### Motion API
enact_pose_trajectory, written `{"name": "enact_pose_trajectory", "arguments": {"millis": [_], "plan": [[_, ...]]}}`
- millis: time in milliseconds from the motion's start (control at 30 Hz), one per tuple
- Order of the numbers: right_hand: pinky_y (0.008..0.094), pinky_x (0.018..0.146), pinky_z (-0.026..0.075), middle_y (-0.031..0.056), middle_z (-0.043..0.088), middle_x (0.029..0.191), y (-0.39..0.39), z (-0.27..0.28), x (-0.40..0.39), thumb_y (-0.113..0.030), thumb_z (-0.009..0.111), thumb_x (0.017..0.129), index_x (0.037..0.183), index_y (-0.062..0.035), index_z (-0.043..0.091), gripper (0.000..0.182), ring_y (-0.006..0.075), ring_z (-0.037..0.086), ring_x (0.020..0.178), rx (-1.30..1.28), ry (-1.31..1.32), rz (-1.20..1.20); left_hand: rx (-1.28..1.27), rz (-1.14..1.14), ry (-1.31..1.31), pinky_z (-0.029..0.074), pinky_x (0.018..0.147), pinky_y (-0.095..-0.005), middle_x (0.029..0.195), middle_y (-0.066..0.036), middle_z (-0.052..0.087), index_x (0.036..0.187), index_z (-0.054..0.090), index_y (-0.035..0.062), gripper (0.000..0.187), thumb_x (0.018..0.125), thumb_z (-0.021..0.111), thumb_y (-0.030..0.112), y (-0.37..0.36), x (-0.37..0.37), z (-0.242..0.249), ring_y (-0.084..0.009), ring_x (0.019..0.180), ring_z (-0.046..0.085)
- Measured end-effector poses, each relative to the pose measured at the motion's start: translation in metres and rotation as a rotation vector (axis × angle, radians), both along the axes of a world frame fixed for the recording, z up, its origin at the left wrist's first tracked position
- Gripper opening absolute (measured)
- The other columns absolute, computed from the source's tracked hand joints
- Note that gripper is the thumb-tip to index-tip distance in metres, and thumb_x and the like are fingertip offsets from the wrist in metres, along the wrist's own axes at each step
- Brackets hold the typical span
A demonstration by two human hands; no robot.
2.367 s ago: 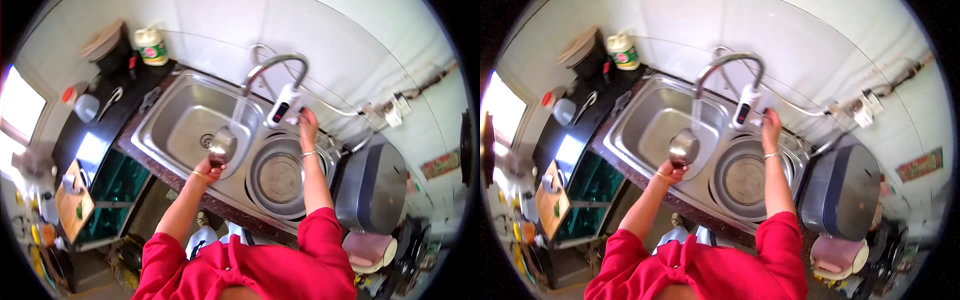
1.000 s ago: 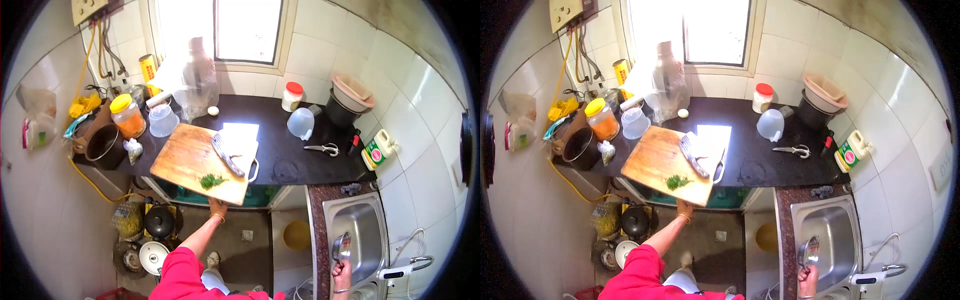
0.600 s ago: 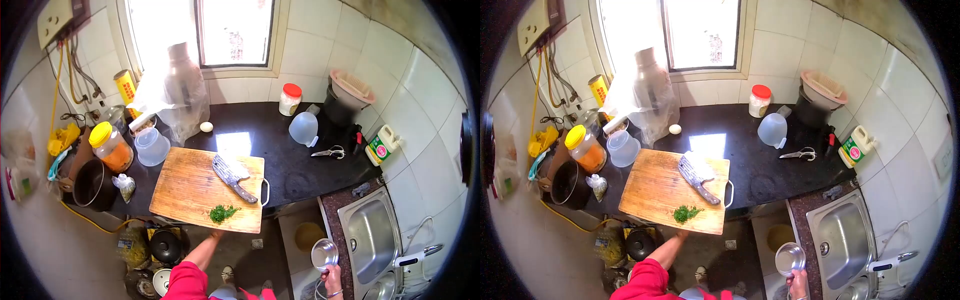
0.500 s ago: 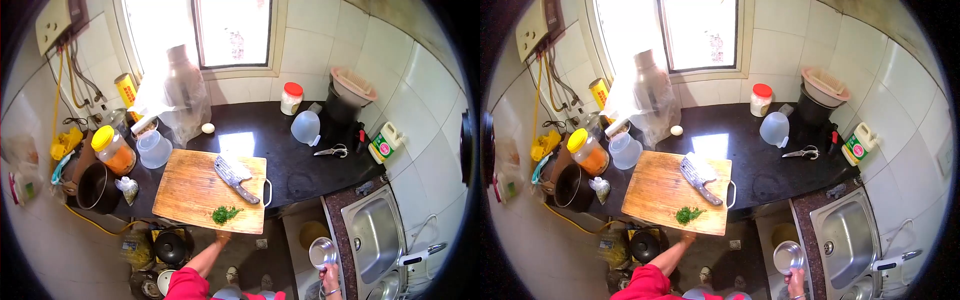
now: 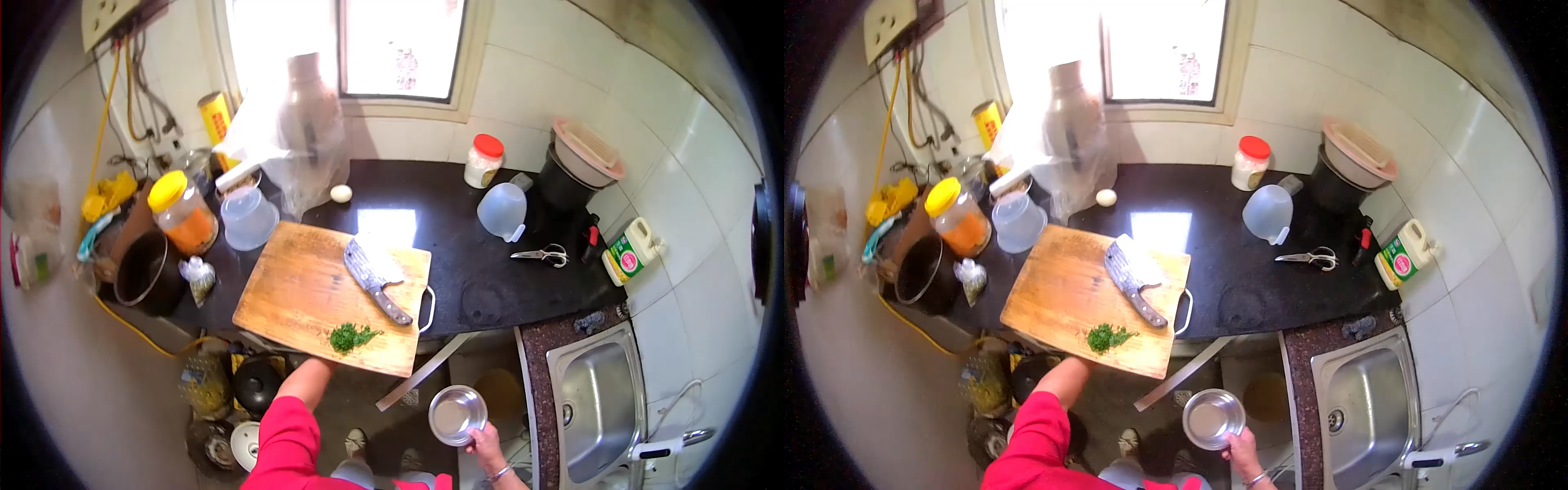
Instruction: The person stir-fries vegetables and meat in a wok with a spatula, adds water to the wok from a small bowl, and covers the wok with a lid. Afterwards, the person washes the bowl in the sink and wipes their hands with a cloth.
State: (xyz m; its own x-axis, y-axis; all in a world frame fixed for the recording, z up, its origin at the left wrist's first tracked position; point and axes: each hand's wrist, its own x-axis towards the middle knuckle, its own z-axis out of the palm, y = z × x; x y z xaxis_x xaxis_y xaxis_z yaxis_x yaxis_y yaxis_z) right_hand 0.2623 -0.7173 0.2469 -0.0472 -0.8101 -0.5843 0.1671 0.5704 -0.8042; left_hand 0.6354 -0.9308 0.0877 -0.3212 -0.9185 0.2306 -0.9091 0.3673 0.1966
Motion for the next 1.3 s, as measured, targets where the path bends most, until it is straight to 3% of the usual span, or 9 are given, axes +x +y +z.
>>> {"name": "enact_pose_trajectory", "arguments": {"millis": [233,300,333,433,500,600,800,1067,1300], "plan": [[0.0178,0.034,0.036,0.0022,0.051,0.068,0.007,0.024,0.05,-0.009,0.049,0.078,0.093,-0.0005,0.047,0.017,0.0068,0.045,0.044,0.046,0.032,0.316,-0.435,0.074,0.002,0.04,0.075,-0.041,0.099,-0.014,0.053,0.104,0.049,0.0068,0.033,0.072,0.049,0.016,0.048,-0.024,0.003,-0.0312,0.088,0.05],[0.0176,0.034,0.036,0.002,0.05,0.067,0.006,0.021,0.065,-0.01,0.048,0.079,0.093,-0.0007,0.047,0.017,0.0067,0.045,0.044,0.096,0.071,0.431,0.244,0.124,-0.006,0.042,0.071,-0.036,0.109,-0.012,0.047,0.107,0.047,0.0088,0.037,0.071,0.049,0.016,0.094,-0.017,0.005,-0.0268,0.089,0.05],[0.0177,0.034,0.035,0.002,0.05,0.067,0.005,0.021,0.073,-0.01,0.048,0.079,0.093,-0.0008,0.047,0.017,0.0069,0.044,0.043,0.103,0.064,0.456,0.091,-0.034,-0.186,0.043,0.064,-0.0325,0.106,-0.011,0.045,0.099,0.049,0.0088,0.031,0.068,0.051,0.013,0.129,-0.003,0.074,-0.0243,0.083,0.051],[0.0194,0.034,0.034,0.0029,0.05,0.065,0.0,0.005,0.099,-0.013,0.048,0.079,0.088,-0.0011,0.047,0.015,0.0086,0.042,0.04,0.135,0.105,0.447,0.021,-0.121,0.218,0.043,0.06,-0.0307,0.096,-0.011,0.048,0.092,0.047,0.0063,0.032,0.062,0.054,0.009,0.203,0.024,0.033,-0.0254,0.074,0.051],[0.0199,0.033,0.034,0.0034,0.05,0.062,-0.01,-0.009,0.117,-0.014,0.046,0.079,0.085,-0.0009,0.047,0.015,0.0094,0.042,0.039,0.143,0.087,0.478,0.028,0.038,0.438,0.043,0.059,-0.0338,0.09,-0.014,0.046,0.091,0.044,0.0049,0.033,0.061,0.058,0.008,0.252,0.03,0.032,-0.0289,0.074,0.05],[0.0213,0.032,0.032,0.003,0.048,0.054,-0.03,-0.032,0.16,-0.015,0.046,0.078,0.071,-0.003,0.048,0.014,0.0101,0.041,0.036,0.113,0.167,0.468,-0.097,0.785,0.801,0.042,0.07,-0.0377,0.097,-0.015,0.045,0.103,0.04,0.0039,0.053,0.058,0.066,0.012,0.296,0.035,0.016,-0.0346,0.083,0.048],[0.0214,0.034,0.031,0.0045,0.047,0.058,-0.1,-0.104,0.27,-0.014,0.048,0.081,0.094,-0.0041,0.039,0.019,0.0106,0.043,0.041,0.037,0.074,0.43,-0.112,0.993,0.783,0.041,0.067,-0.0391,0.091,-0.018,0.045,0.109,0.038,0.0015,0.055,0.062,0.063,0.016,0.323,0.064,0.011,-0.0348,0.082,0.046],[0.0226,0.039,0.037,0.0038,0.051,0.063,-0.213,-0.176,0.416,-0.02,0.053,0.079,0.083,-0.0044,0.046,0.017,0.0111,0.048,0.05,-0.088,-0.163,0.403,-0.075,0.953,0.741,0.039,0.06,-0.042,0.082,-0.019,0.044,0.102,0.04,0.0009,0.046,0.063,0.06,0.013,0.337,0.089,0.011,-0.0366,0.073,0.045],[0.0343,0.089,0.037,0.0156,0.046,0.111,-0.258,-0.227,0.459,-0.007,0.035,0.085,0.1,0.0025,0.046,0.021,0.0241,0.043,0.108,-0.154,-0.459,0.494,-0.087,0.906,0.759,0.038,0.06,-0.0417,0.081,-0.02,0.043,0.099,0.04,-0.0007,0.044,0.063,0.06,0.014,0.332,0.09,0.005,-0.0362,0.07,0.044]]}}
